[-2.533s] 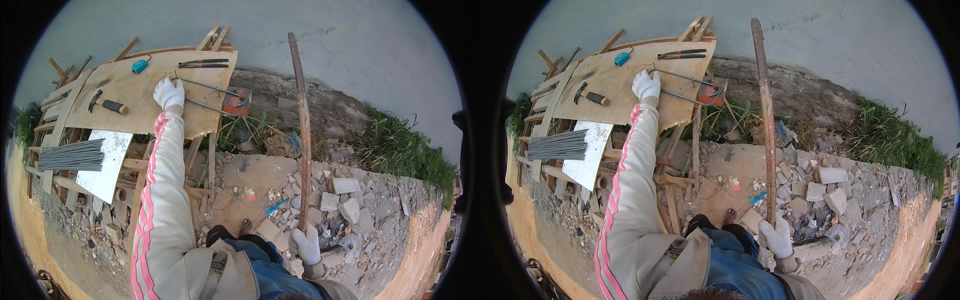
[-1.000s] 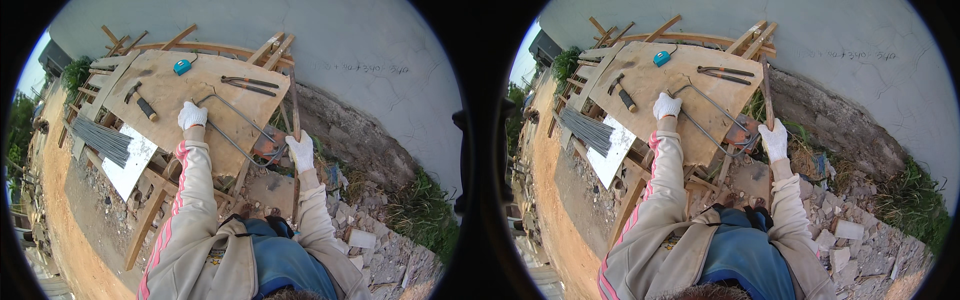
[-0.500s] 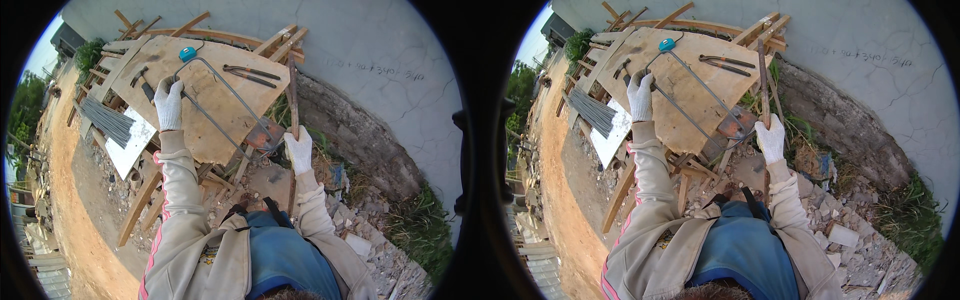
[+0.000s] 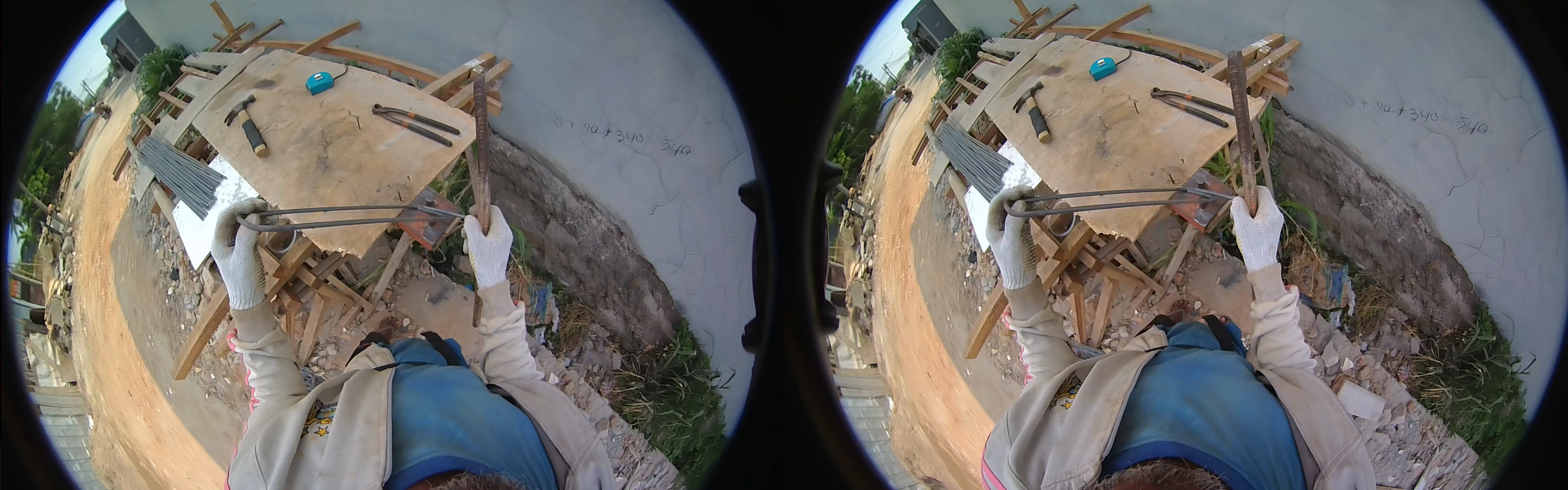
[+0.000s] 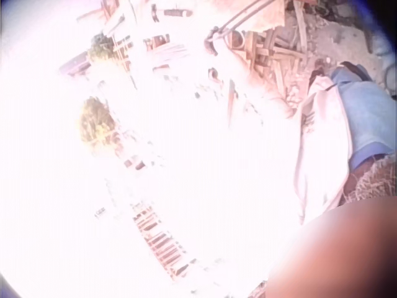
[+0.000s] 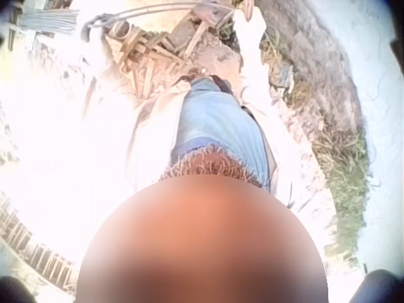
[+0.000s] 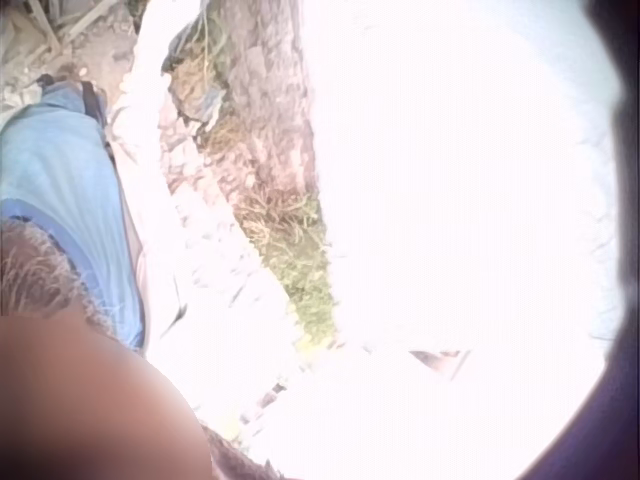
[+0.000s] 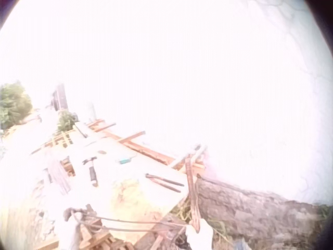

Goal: The person bends metal rods into U-shapes using a long metal bar as a lever against a wooden workbench. They repeatedly position the rods, apply leverage to bend them, and use a hammer to adjust the shape. The finished bent rods are placed on the workbench.

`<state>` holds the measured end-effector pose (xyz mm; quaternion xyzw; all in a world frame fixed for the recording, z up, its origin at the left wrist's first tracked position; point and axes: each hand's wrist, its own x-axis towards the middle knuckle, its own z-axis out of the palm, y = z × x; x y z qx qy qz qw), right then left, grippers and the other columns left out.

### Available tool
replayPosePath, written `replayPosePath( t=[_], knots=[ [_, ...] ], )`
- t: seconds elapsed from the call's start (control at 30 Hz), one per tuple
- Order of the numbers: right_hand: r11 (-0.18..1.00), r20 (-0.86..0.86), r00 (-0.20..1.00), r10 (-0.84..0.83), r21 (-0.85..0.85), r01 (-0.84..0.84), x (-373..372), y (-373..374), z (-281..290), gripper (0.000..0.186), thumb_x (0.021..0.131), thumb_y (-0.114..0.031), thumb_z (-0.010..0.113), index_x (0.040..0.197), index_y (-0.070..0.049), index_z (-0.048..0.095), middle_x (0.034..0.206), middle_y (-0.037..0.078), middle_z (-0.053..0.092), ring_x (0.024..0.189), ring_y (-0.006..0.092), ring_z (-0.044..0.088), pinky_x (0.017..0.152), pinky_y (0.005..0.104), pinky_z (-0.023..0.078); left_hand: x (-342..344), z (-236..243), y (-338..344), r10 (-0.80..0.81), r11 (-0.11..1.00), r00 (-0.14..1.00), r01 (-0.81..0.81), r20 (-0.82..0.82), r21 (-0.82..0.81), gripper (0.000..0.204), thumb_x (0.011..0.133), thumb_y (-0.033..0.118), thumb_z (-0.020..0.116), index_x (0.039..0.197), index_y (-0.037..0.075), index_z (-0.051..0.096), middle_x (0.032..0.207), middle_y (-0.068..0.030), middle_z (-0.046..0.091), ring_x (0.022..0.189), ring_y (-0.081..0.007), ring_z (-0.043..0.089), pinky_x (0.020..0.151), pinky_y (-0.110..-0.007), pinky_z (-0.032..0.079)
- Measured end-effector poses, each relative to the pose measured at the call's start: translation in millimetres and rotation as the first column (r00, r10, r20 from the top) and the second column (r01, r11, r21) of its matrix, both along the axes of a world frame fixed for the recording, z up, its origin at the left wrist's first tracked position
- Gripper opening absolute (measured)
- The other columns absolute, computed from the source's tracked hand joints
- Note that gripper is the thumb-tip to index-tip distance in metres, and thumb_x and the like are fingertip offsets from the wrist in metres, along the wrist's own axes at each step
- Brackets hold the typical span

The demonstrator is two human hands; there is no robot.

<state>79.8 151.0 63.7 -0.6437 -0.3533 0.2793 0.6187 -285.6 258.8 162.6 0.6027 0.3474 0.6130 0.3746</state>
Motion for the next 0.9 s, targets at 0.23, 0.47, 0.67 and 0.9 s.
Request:
replayPosePath(
  t=[0.23,0.47,0.67,0.9],
  knots=[
    [0.997,-0.023,0.999,0.033,-0.069,-0.034,-3.4,-14.2,-10.7,0.014,0.102,-0.012,0.066,0.109,-0.001,0.066,0.072,0.003,0.062,0.053,0.0095,0.055,0.050,0.0281,0.044,-44.8,-79.6,-105.5,0.125,0.881,0.987,-0.158,-0.104,-0.446,0.039,0.105,0.007,0.063,0.143,-0.002,0.065,0.116,-0.0122,0.076,0.096,-0.0175,0.075,0.079,-0.027,0.061],
    [0.987,-0.012,0.993,0.117,-0.110,-0.118,2.3,-10.5,-7.6,0.011,0.100,-0.013,0.068,0.103,-0.002,0.066,0.069,0.002,0.060,0.051,0.0100,0.054,0.049,0.0288,0.043,3.5,-130.9,-160.8,0.564,0.622,0.630,0.101,0.534,-0.777,0.033,0.108,0.028,0.060,0.126,0.002,0.069,0.091,-0.0107,0.071,0.076,-0.0247,0.070,0.068,-0.033,0.059],
    [0.950,-0.129,0.967,0.218,-0.198,-0.240,12.2,-7.1,-0.1,0.013,0.099,-0.016,0.070,0.100,-0.003,0.067,0.065,0.001,0.059,0.048,0.0100,0.053,0.045,0.0280,0.040,27.2,-142.8,-150.2,0.601,0.610,0.756,-0.224,0.260,-0.760,0.035,0.109,0.043,0.061,0.106,0.009,0.069,0.076,-0.0016,0.056,0.058,-0.0140,0.053,0.053,-0.030,0.050],
    [0.879,-0.173,0.912,0.371,-0.250,-0.405,20.7,-0.5,1.7,0.030,0.100,-0.035,0.076,0.100,-0.006,0.067,0.070,-0.001,0.062,0.049,0.0064,0.055,0.043,0.0238,0.040,19.4,-166.8,-137.1,0.620,0.642,0.782,-0.458,0.064,-0.615,0.035,0.111,0.040,0.058,0.095,0.010,0.062,0.072,0.0041,0.048,0.059,-0.0068,0.043,0.052,-0.025,0.042]
  ],
)
